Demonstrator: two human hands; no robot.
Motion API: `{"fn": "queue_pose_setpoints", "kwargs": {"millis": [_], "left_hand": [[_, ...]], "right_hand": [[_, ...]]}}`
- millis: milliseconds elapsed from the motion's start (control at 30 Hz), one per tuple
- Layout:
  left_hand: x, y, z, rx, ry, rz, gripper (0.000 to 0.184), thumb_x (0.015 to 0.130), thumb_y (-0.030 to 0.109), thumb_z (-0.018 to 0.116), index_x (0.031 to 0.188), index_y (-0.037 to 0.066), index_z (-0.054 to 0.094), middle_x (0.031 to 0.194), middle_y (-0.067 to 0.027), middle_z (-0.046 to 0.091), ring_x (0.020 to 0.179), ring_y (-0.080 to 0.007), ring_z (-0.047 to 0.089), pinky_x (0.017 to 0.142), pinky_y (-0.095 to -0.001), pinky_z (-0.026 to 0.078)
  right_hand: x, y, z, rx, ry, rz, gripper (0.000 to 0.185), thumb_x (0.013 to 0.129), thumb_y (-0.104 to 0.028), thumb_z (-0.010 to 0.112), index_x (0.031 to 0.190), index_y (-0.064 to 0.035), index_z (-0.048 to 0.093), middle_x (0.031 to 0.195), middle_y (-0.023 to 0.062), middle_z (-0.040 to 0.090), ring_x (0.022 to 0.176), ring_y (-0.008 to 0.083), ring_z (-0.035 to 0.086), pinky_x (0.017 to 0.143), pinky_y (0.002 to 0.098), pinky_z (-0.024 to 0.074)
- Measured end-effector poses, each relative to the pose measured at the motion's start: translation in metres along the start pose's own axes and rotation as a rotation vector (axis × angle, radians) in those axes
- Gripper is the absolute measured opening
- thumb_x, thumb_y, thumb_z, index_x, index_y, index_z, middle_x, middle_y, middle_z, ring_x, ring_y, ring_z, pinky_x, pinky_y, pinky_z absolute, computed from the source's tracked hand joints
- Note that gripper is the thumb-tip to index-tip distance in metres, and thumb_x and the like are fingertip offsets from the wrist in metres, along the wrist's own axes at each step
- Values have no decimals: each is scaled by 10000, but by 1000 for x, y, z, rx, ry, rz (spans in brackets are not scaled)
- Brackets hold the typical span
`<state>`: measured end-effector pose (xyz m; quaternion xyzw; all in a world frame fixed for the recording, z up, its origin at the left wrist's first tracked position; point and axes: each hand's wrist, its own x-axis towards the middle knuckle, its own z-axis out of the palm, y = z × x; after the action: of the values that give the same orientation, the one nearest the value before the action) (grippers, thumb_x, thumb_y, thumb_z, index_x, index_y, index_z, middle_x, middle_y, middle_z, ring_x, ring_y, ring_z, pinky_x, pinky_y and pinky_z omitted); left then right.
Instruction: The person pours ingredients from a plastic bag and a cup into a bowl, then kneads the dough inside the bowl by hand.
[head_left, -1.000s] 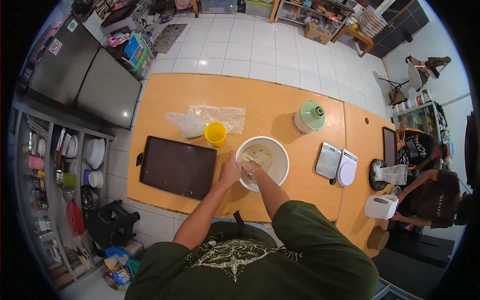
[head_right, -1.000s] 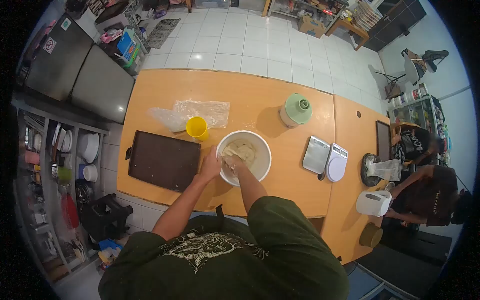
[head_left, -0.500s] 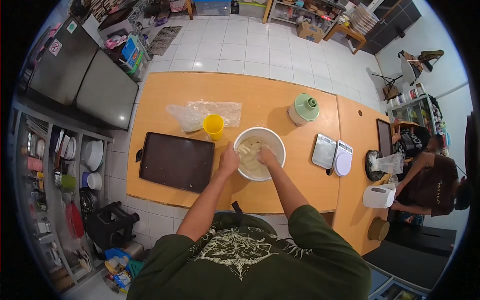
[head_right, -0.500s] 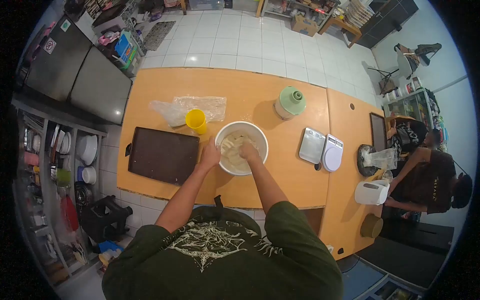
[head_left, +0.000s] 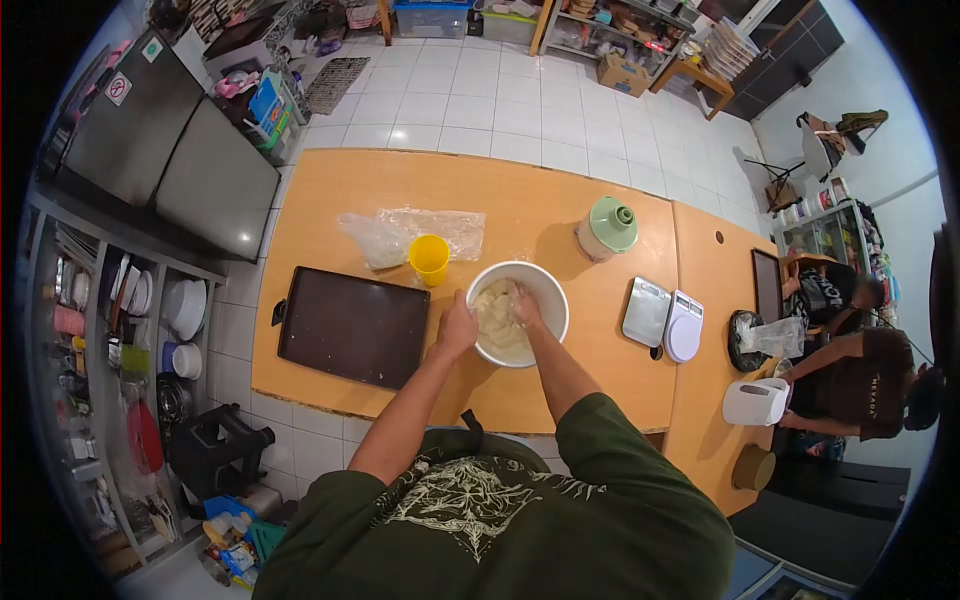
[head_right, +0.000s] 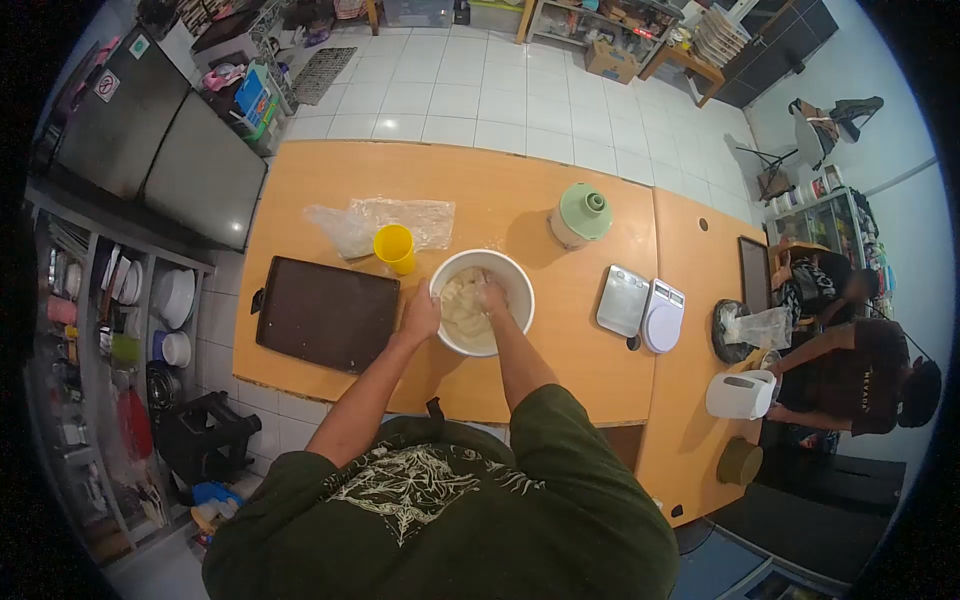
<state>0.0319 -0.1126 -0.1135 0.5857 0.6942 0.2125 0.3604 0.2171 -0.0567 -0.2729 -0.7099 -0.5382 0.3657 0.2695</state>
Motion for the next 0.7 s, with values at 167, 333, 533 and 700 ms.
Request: {"fn": "queue_pose_setpoints", "kwargs": {"millis": [167,333,533,700], "left_hand": [[1,-3,2,-25,-8,-8,280,850,102,544,1091,5,439,905,-315,612,871,-481,595,764,-542,465],[2,-8,6,-52,6,13,273,851,102,542,1079,-6,439,890,-313,615,858,-487,598,763,-546,465],[1,-9,7,-13,18,28,279,849,103,544,1078,-14,436,887,-315,616,861,-489,598,761,-548,465],[0,-11,10,-30,32,10,261,851,104,540,1062,-7,436,881,-309,618,848,-489,596,753,-550,463]], "right_hand": [[-48,-74,-44,-80,-365,-185,410,897,-359,520,1157,-48,585,1146,202,613,1086,368,563,943,426,414],[-101,-128,-61,-466,-591,-244,360,871,-351,515,1100,-93,620,1096,201,637,1040,358,598,904,439,449],[-106,-136,-48,-689,-623,-150,389,866,-356,493,1043,-51,658,1034,235,644,982,387,621,863,454,481],[-91,-125,-31,-624,-721,-49,377,831,-264,509,982,51,650,1047,274,631,997,399,620,866,464,477]]}}
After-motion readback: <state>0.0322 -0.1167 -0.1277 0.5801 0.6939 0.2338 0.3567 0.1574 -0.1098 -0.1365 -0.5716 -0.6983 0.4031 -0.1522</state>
